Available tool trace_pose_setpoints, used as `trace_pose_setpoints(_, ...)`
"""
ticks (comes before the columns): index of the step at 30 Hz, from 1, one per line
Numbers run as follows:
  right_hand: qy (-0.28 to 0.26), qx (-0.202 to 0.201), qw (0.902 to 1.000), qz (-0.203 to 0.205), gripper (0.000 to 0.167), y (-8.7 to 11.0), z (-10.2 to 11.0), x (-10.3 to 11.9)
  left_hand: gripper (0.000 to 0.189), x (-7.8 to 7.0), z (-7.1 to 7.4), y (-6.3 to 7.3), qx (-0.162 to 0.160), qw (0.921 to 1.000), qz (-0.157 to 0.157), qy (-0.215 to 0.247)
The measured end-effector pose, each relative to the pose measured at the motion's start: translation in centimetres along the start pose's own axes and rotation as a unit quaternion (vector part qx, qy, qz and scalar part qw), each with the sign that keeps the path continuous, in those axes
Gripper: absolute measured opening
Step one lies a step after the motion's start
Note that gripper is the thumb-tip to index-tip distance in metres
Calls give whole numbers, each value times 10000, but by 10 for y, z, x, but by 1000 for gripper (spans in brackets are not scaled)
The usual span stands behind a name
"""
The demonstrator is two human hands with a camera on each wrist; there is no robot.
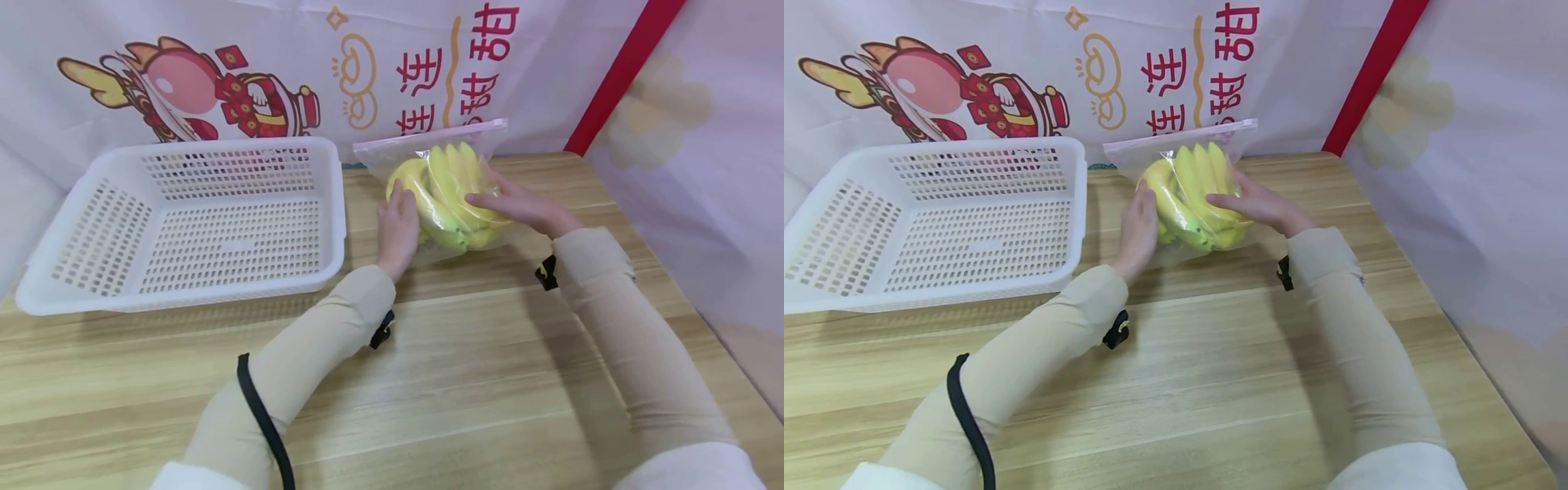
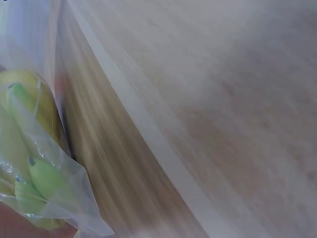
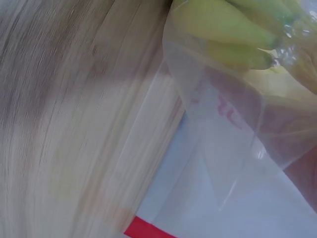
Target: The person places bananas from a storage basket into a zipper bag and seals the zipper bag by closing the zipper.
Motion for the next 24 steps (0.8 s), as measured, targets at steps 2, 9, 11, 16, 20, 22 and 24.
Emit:
trace_pose_setpoints(2,17,-25,10000,-58,84,2,3,-3,55,-1,-4,-2,65,10000,-11,17)
trace_pose_setpoints(9,-47,-89,9998,-151,85,8,14,-10,54,-7,-15,-4,384,9991,-141,97)
trace_pose_setpoints(11,-82,-97,9998,-162,85,9,18,-13,53,-9,-18,-5,477,9986,-226,84)
trace_pose_setpoints(16,-236,-131,9995,-147,83,13,24,-20,53,-11,-25,-5,769,9963,-389,32)
trace_pose_setpoints(20,-193,-165,9995,-201,82,16,26,-24,54,-10,-28,-5,933,9946,-445,-47)
trace_pose_setpoints(22,-122,-188,9995,-234,81,17,26,-25,54,-9,-29,-6,946,9944,-475,-75)
trace_pose_setpoints(24,-86,-193,9994,-265,80,18,26,-26,54,-7,-29,-6,947,9945,-447,-11)
Point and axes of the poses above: each hand's wrist, its own y-axis away from the middle knuckle, its own z-axis out of the back of the hand, x = y × z, the point moved 8 cm from there along -y, towards the middle knuckle, and after that the axes turned 5 degrees about x, right-handed, at the moved point
